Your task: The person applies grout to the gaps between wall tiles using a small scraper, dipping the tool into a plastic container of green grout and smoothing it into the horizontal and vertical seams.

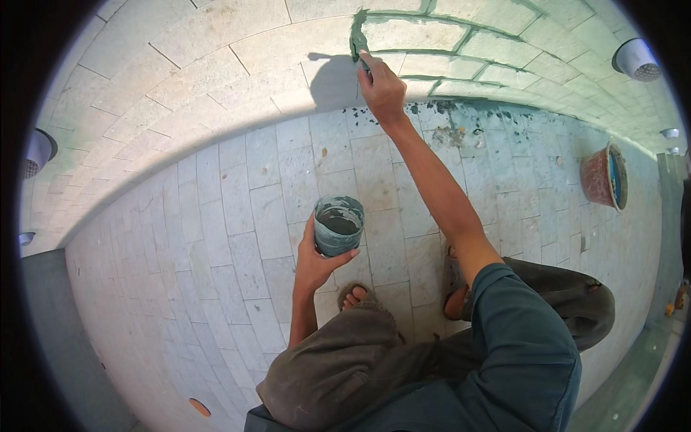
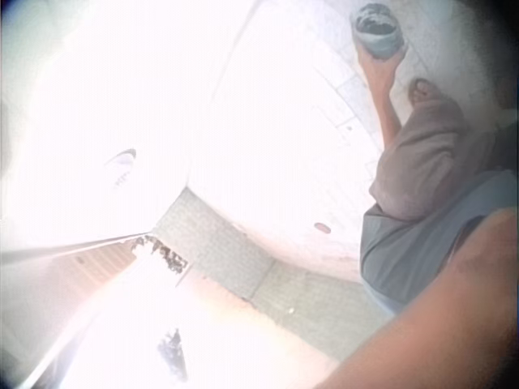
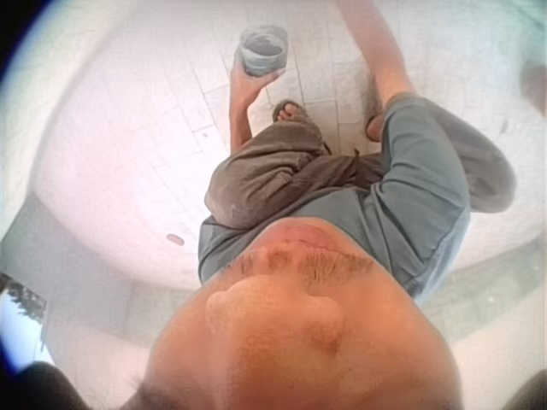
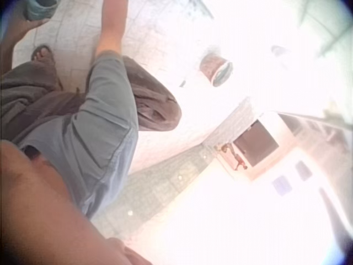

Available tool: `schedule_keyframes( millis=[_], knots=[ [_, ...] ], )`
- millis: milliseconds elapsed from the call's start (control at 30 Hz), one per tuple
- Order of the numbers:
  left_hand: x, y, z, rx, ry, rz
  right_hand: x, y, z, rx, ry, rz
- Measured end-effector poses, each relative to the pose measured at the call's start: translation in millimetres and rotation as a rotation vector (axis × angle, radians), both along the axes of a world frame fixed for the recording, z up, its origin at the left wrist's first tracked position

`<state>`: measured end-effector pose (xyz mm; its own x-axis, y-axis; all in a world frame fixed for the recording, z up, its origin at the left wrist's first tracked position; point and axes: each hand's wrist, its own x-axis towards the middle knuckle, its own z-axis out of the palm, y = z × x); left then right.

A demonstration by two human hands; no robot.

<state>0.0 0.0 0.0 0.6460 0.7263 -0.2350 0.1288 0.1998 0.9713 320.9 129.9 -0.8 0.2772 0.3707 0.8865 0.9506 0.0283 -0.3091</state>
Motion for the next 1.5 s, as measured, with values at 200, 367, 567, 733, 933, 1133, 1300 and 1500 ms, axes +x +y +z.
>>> schedule_keyframes(
  millis=[200,367,567,733,933,1133,1300,1500],
  knots=[
    [-3.1,0.3,-2.7,0.002,0.014,0.016,-3.7,3.5,-6.2,-0.045,-0.009,-0.023],
    [-3.1,1.4,-0.6,-0.025,-0.001,0.021,-23.5,-15.9,-6.9,-0.183,0.298,0.049],
    [-7.7,1.3,-2.7,-0.012,0.036,0.003,-45.5,-21.8,28.1,-0.049,1.005,0.219],
    [2.6,2.7,-3.7,-0.024,0.006,-0.031,-27.8,-1.8,39.9,0.142,1.130,0.336],
    [-2.0,3.7,-3.9,-0.005,0.005,-0.020,-31.3,12.2,48.0,0.029,1.022,0.389],
    [-0.8,2.4,-4.1,-0.012,0.013,-0.018,-30.6,28.8,45.7,0.055,0.949,0.386],
    [-0.5,1.7,-7.9,-0.011,0.006,-0.020,-27.7,28.1,47.7,0.114,0.899,0.413],
    [-3.7,3.0,-2.7,-0.019,0.007,-0.010,-20.3,0.1,71.2,0.176,0.974,0.651]
  ],
)
